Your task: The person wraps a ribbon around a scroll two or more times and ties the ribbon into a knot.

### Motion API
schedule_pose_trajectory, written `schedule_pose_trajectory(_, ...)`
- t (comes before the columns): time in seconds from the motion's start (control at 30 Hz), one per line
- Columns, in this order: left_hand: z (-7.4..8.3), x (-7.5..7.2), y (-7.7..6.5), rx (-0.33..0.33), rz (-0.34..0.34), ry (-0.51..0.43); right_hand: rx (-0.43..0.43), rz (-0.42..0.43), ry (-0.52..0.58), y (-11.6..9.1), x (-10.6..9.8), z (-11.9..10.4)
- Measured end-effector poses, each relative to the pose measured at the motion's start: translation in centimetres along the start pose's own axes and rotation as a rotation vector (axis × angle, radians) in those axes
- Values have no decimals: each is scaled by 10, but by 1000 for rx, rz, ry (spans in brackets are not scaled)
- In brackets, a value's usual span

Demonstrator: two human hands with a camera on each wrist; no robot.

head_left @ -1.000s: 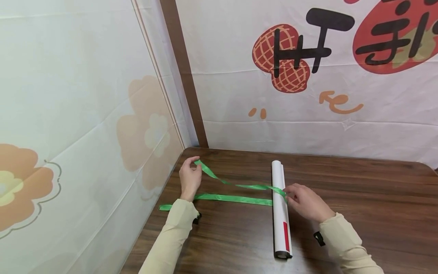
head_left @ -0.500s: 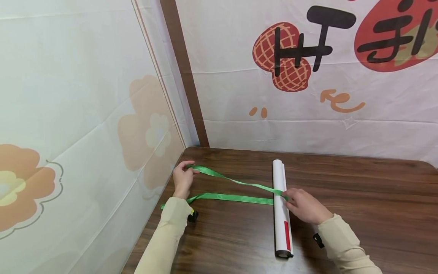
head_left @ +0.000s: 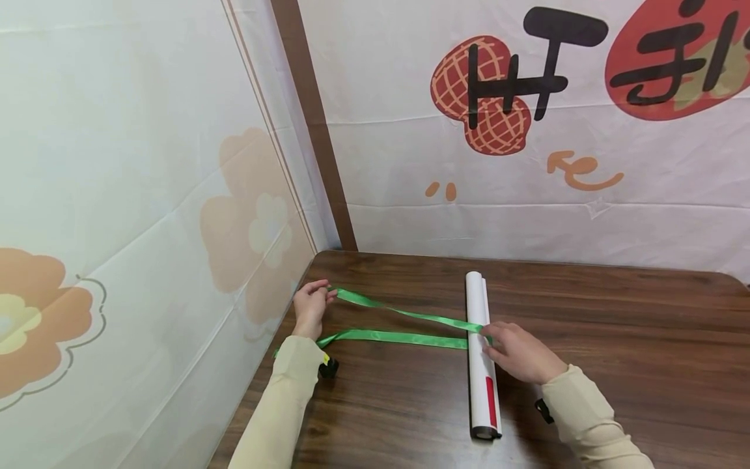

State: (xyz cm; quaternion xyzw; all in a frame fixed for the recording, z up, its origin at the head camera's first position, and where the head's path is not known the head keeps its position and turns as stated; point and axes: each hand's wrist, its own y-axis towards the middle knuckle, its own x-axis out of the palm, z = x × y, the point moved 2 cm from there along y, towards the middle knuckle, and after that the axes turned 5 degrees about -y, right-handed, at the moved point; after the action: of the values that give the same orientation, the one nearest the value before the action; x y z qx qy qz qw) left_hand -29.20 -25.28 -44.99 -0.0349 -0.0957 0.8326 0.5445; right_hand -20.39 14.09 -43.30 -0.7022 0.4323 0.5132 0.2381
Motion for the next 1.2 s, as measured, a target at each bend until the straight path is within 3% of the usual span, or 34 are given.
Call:
schedule_pose_trajectory(0.4,-8,-4,4,-46,-10,-3,25,-30,-26,1,1,-6)
schedule_pose_trajectory(0.8,-15,-12,0,-66,3,55,54,-66,-33,-1,3,-8)
schedule_pose_trajectory(1.1,-14,-18,-4,-25,30,107,53,-65,-35,-2,3,-9)
schedule_pose_trajectory(1.2,-12,-21,-5,19,50,180,55,-69,-28,-3,4,-9)
